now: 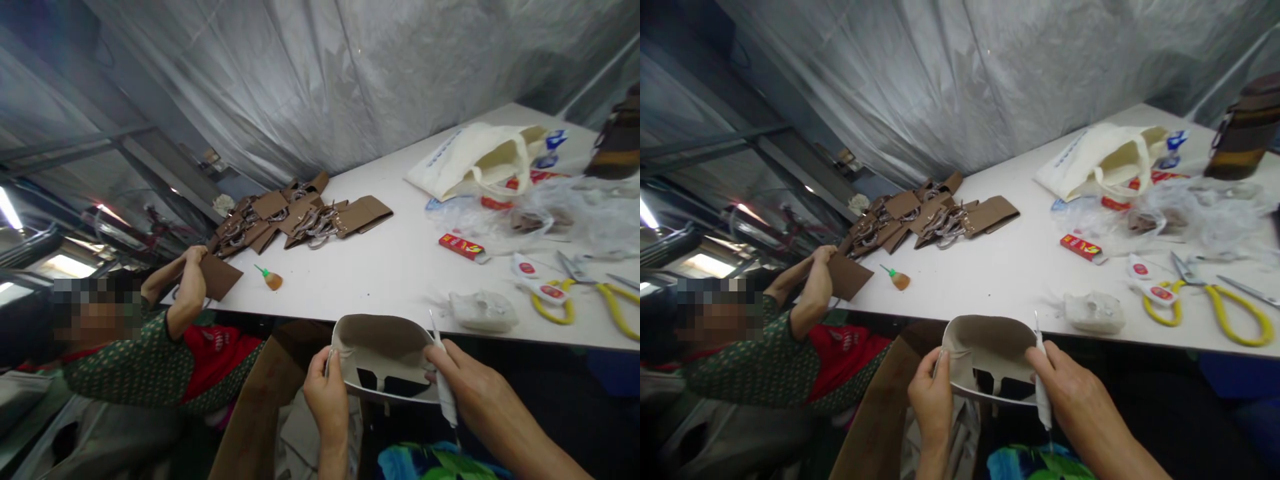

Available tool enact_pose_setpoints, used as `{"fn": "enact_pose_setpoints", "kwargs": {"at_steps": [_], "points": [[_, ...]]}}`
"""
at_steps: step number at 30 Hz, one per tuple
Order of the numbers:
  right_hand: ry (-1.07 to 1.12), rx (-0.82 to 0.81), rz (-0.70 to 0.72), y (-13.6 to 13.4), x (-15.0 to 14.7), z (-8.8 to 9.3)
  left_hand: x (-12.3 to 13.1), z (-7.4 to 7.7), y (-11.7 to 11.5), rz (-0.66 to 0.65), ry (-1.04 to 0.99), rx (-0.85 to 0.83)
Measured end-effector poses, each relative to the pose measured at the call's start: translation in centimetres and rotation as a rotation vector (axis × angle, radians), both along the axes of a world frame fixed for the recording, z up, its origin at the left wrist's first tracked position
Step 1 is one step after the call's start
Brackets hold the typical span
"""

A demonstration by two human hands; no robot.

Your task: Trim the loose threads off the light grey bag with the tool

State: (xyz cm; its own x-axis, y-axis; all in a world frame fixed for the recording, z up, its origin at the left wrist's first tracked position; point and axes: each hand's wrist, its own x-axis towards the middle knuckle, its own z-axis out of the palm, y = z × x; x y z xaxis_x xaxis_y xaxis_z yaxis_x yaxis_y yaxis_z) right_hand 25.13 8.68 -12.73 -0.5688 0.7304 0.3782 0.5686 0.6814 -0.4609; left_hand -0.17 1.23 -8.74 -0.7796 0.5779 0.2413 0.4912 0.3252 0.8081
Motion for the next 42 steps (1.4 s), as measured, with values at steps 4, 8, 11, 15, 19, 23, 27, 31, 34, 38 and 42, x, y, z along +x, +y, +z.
{"fn": "enact_pose_setpoints", "kwargs": {"at_steps": [4, 8, 11, 15, 19, 23, 27, 31, 34, 38, 42], "points": [[0.183, -0.096, -0.063, -0.2, 0.5, 0.1, -1.0, 0.1, -0.6, -0.020, -0.114, -0.039], [0.354, -0.238, -0.063, -0.4, 1.0, 0.3, -1.4, 0.1, -1.2, -0.069, -0.199, -0.054], [0.425, -0.263, -0.104, -0.6, 1.0, 0.3, -1.4, 0.1, -1.7, -0.088, -0.260, -0.041], [0.464, -0.278, -0.129, -1.0, 0.6, 0.1, -1.4, 0.2, -1.9, -0.071, -0.387, 0.022], [0.484, -0.324, -0.125, -1.8, 0.6, 0.0, -1.4, 0.8, -2.5, -0.078, -0.447, 0.049], [0.463, -0.381, -0.139, -2.2, 1.3, 1.0, -1.5, 2.3, -4.0, -0.118, -0.404, 0.017], [0.470, -0.432, -0.155, -2.0, 2.0, 2.3, -1.3, 3.8, -5.9, -0.142, -0.351, -0.009], [0.465, -0.452, -0.147, -2.1, 2.2, 2.6, -1.1, 4.0, -7.5, -0.143, -0.374, 0.005], [0.459, -0.464, -0.137, -2.3, 2.1, 2.8, -1.1, 4.0, -8.6, -0.153, -0.450, 0.015], [0.450, -0.487, -0.111, -2.5, 2.0, 3.4, -1.3, 4.4, -9.8, -0.194, -0.531, 0.000], [0.434, -0.507, -0.072, -2.9, 1.7, 3.5, -1.6, 4.5, -10.6, -0.251, -0.597, -0.047]]}}
